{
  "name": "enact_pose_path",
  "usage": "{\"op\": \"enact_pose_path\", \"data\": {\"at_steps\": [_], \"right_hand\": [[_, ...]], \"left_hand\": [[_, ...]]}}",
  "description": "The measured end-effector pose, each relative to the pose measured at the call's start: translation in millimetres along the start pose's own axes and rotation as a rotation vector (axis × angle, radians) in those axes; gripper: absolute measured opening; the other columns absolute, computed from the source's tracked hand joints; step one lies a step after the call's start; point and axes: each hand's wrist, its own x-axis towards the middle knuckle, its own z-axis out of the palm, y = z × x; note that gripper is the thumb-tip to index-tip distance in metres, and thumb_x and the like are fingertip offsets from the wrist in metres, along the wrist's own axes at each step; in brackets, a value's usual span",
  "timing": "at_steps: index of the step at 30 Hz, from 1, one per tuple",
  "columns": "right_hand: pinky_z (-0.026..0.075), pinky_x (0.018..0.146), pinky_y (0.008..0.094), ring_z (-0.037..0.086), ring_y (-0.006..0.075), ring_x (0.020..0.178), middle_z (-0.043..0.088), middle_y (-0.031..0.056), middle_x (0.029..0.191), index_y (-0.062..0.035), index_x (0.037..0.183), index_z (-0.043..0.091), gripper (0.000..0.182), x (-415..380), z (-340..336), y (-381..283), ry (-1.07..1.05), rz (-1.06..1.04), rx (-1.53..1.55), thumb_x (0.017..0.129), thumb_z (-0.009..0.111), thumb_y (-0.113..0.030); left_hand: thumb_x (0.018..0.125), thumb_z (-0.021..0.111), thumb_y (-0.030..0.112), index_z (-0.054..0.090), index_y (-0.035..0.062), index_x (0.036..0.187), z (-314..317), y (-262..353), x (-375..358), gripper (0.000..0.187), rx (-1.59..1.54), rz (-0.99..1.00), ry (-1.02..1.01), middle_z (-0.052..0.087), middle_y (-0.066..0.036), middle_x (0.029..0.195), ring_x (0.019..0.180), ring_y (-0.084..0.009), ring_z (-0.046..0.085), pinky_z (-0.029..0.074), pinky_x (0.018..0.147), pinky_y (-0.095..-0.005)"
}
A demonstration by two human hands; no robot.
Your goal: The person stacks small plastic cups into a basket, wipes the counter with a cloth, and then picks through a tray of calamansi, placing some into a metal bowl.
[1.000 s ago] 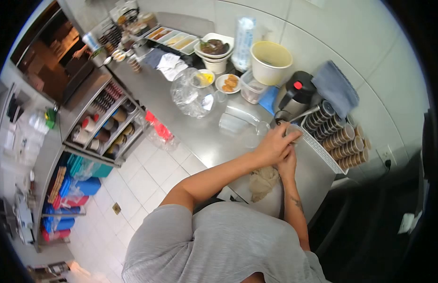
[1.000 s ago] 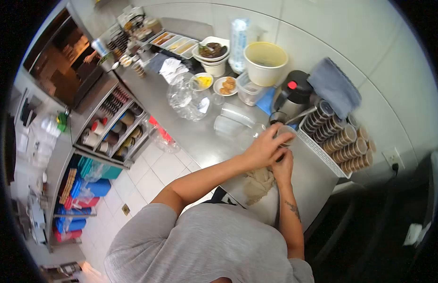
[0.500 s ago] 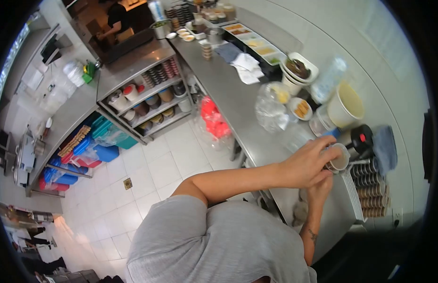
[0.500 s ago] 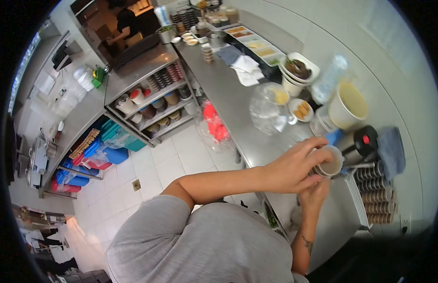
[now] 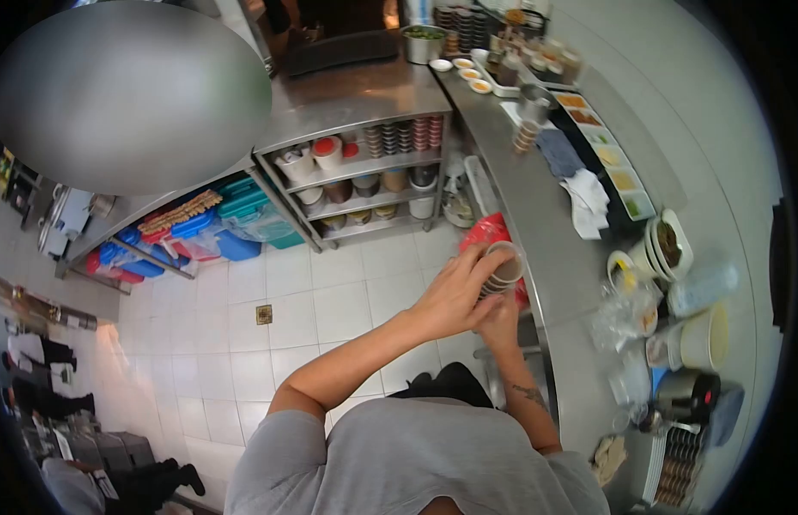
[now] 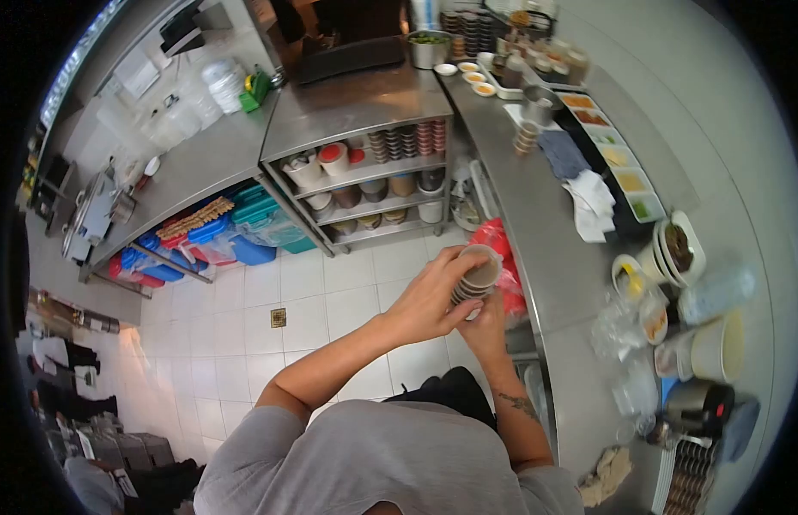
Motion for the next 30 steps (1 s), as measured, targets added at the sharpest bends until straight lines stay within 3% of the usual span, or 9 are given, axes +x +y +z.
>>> {"op": "enact_pose_path", "data": {"at_steps": [3,6,12,15,18,23,25,27,30], "right_hand": [[0.048,0.079,0.0379,0.059,0.0301,0.098,0.058,0.0159,0.107,-0.0002,0.113,0.054,0.057,38,47,11,-0.241,0.114,0.346,0.064,0.081,-0.009],[0.048,0.082,0.0367,0.060,0.0278,0.100,0.057,0.0161,0.109,-0.0006,0.111,0.056,0.052,78,86,-11,-0.214,0.195,0.535,0.065,0.079,-0.008],[0.047,0.084,0.0409,0.057,0.0333,0.102,0.057,0.0179,0.109,-0.0001,0.109,0.057,0.049,142,174,46,-0.255,-0.143,0.121,0.066,0.078,-0.008],[0.046,0.085,0.0431,0.055,0.0353,0.101,0.056,0.0185,0.107,-0.0005,0.108,0.057,0.048,161,223,84,-0.308,-0.094,0.087,0.066,0.078,-0.009],[0.046,0.085,0.0433,0.054,0.0356,0.099,0.056,0.0186,0.106,-0.0007,0.107,0.058,0.046,189,257,94,-0.301,-0.084,0.091,0.066,0.077,-0.009],[0.046,0.084,0.0422,0.054,0.0347,0.097,0.056,0.0179,0.101,-0.0004,0.106,0.057,0.045,215,324,129,-0.228,-0.149,0.078,0.067,0.077,-0.010],[0.046,0.082,0.0422,0.054,0.0345,0.095,0.056,0.0178,0.100,-0.0002,0.106,0.056,0.045,227,353,147,-0.211,-0.136,0.075,0.067,0.077,-0.010],[0.046,0.081,0.0425,0.054,0.0346,0.093,0.056,0.0181,0.099,0.0004,0.105,0.056,0.044,230,380,163,-0.219,-0.079,0.066,0.068,0.077,-0.011],[0.047,0.078,0.0433,0.055,0.0349,0.091,0.056,0.0189,0.098,0.0020,0.104,0.054,0.045,236,418,189,-0.214,-0.045,-0.001,0.068,0.077,-0.012]], "left_hand": [[0.079,0.070,0.015,0.038,0.0058,0.134,-29,-34,2,0.065,-0.002,-0.099,0.042,0.041,-0.024,0.129,0.118,-0.0423,0.044,0.039,0.098,-0.0441],[0.079,0.069,0.015,0.036,0.0045,0.135,-56,-69,11,0.066,0.026,-0.116,0.095,0.042,-0.023,0.129,0.118,-0.0416,0.044,0.038,0.098,-0.0433],[0.080,0.068,0.011,0.047,0.0015,0.124,-105,-154,20,0.050,0.176,-0.151,0.380,0.050,-0.020,0.120,0.112,-0.0377,0.050,0.042,0.093,-0.0400],[0.081,0.065,0.008,0.054,-0.0009,0.111,-118,-226,12,0.033,0.125,-0.392,0.408,0.055,-0.019,0.107,0.097,-0.0362,0.057,0.047,0.082,-0.0380],[0.081,0.061,0.003,0.055,-0.0020,0.104,-117,-327,7,0.024,0.237,-0.494,0.330,0.056,-0.020,0.100,0.087,-0.0377,0.058,0.048,0.073,-0.0399],[0.077,0.055,-0.004,0.052,-0.0031,0.104,-104,-497,46,0.028,0.412,-0.383,0.358,0.053,-0.022,0.107,0.089,-0.0427,0.058,0.050,0.074,-0.0479],[0.077,0.056,0.002,0.050,-0.0029,0.112,-101,-553,65,0.036,0.494,-0.520,0.248,0.051,-0.023,0.118,0.094,-0.0406,0.060,0.052,0.075,-0.0467],[0.079,0.057,0.009,0.048,-0.0023,0.117,-90,-617,70,0.041,0.606,-0.495,0.187,0.048,-0.023,0.126,0.093,-0.0392,0.062,0.053,0.075,-0.0442],[0.081,0.056,0.016,0.047,0.0008,0.122,-83,-655,68,0.045,0.665,-0.514,-0.014,0.044,-0.026,0.133,0.090,-0.0383,0.064,0.055,0.073,-0.0418]]}}
